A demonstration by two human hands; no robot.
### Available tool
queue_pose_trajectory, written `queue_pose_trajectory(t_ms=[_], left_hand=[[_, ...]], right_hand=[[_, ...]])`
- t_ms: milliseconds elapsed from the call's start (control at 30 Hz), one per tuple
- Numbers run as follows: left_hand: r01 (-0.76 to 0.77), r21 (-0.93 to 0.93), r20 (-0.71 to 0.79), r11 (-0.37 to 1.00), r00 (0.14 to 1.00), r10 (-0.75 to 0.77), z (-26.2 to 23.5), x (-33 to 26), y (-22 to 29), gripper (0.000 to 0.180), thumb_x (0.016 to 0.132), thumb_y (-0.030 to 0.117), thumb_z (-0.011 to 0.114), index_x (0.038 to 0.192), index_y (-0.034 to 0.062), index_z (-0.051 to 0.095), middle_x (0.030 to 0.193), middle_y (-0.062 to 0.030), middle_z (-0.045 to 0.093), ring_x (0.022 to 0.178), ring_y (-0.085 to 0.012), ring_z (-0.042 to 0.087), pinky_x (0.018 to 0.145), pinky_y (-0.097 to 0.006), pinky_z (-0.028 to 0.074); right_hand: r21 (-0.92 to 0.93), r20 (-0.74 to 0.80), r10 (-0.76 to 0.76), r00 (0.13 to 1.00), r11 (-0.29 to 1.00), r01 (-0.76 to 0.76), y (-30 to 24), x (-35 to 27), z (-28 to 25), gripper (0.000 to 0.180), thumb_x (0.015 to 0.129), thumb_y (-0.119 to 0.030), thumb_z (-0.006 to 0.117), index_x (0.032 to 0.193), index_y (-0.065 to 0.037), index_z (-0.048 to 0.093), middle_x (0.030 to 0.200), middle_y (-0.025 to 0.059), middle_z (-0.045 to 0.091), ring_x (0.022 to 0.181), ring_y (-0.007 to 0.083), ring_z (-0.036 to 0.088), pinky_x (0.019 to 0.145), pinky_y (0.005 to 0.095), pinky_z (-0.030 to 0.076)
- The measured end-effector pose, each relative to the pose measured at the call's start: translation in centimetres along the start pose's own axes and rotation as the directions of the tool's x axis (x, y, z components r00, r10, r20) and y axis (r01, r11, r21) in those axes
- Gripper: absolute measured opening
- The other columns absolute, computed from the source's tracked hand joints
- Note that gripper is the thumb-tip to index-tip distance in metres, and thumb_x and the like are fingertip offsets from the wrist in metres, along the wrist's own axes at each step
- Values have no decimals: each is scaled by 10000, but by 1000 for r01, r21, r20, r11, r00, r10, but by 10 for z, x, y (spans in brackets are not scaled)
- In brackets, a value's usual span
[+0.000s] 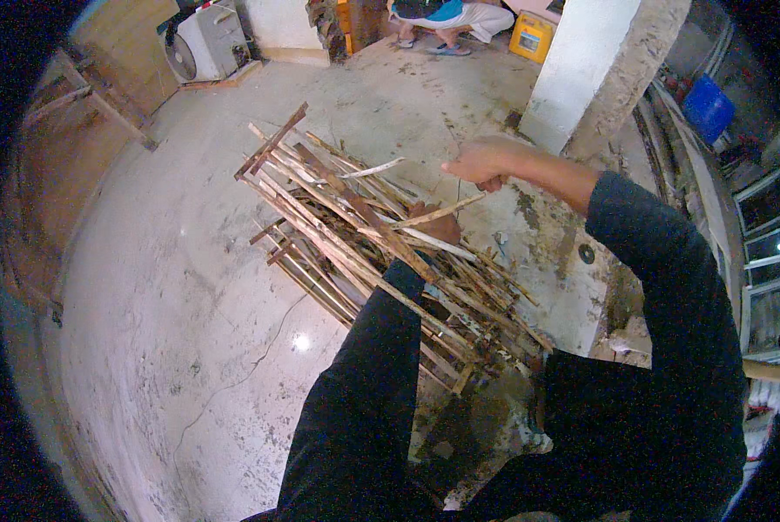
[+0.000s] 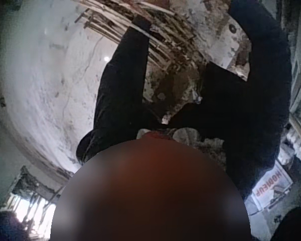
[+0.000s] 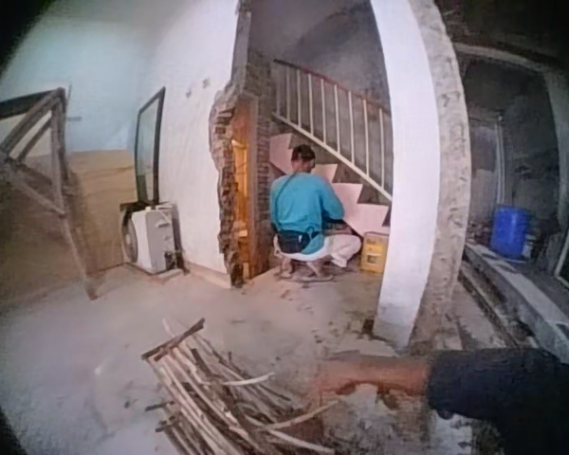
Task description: The person sits on the floor and weaves thin bamboo strips into a flat rectangular frame. They repeatedly pick up strips, interlace them through the existing structure, and adjust the alignment by hand.
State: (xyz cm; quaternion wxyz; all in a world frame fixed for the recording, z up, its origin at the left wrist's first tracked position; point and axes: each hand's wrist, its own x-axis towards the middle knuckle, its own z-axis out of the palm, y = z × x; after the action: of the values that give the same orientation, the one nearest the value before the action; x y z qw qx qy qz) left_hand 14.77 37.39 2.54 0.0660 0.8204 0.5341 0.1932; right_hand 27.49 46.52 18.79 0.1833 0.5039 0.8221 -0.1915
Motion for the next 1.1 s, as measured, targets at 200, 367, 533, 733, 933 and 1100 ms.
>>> queue_pose_trajectory(t_ms=[200,367,533,733,933,1100], left_hand=[[-1,-5,-14,1000,1000,0,-1,6,1,287,878,307,639,1072,137,764,1113,-141,751,1108,-349,685,989,-543,462],[4,-6,-24,1000,1000,-4,-3,8,1,288,880,308,640,1076,134,760,1111,-143,750,1103,-353,686,985,-540,466],[8,-3,-29,1000,1000,-8,-5,5,-3,290,883,309,642,1081,131,755,1109,-146,748,1098,-356,686,981,-538,471],[13,8,-30,1000,999,-13,-8,6,-5,292,885,311,643,1086,127,750,1106,-149,747,1092,-361,686,977,-536,476],[35,17,-18,999,999,-34,-11,6,-6,294,888,313,645,1091,124,745,1104,-152,745,1086,-365,686,972,-533,481],[59,30,-14,998,998,-59,-14,8,-8,297,891,314,646,1095,121,741,1102,-154,744,1081,-369,686,969,-531,486]], right_hand=[[902,0,-191,982,424,83,33,37,50,529,1080,-532,422,1156,-47,619,978,137,721,1023,277,697,893,452,546],[981,-25,-363,932,170,92,10,60,48,388,1077,-443,471,969,-96,608,817,60,643,692,219,596,704,381,536],[860,-106,-418,902,417,294,-21,48,42,372,1059,-382,491,803,-119,550,666,37,544,548,196,482,553,374,424],[558,-57,-407,912,744,367,-44,24,32,508,1077,-453,450,688,-127,465,648,44,475,669,199,522,664,408,416],[425,38,-407,913,833,353,-69,10,21,530,1056,-604,398,1036,-85,501,990,97,468,977,250,472,906,435,409],[475,13,-433,901,796,375,-87,-23,24,897,978,-749,403,1547,-57,435,1565,189,464,1453,299,415,1208,422,324]])
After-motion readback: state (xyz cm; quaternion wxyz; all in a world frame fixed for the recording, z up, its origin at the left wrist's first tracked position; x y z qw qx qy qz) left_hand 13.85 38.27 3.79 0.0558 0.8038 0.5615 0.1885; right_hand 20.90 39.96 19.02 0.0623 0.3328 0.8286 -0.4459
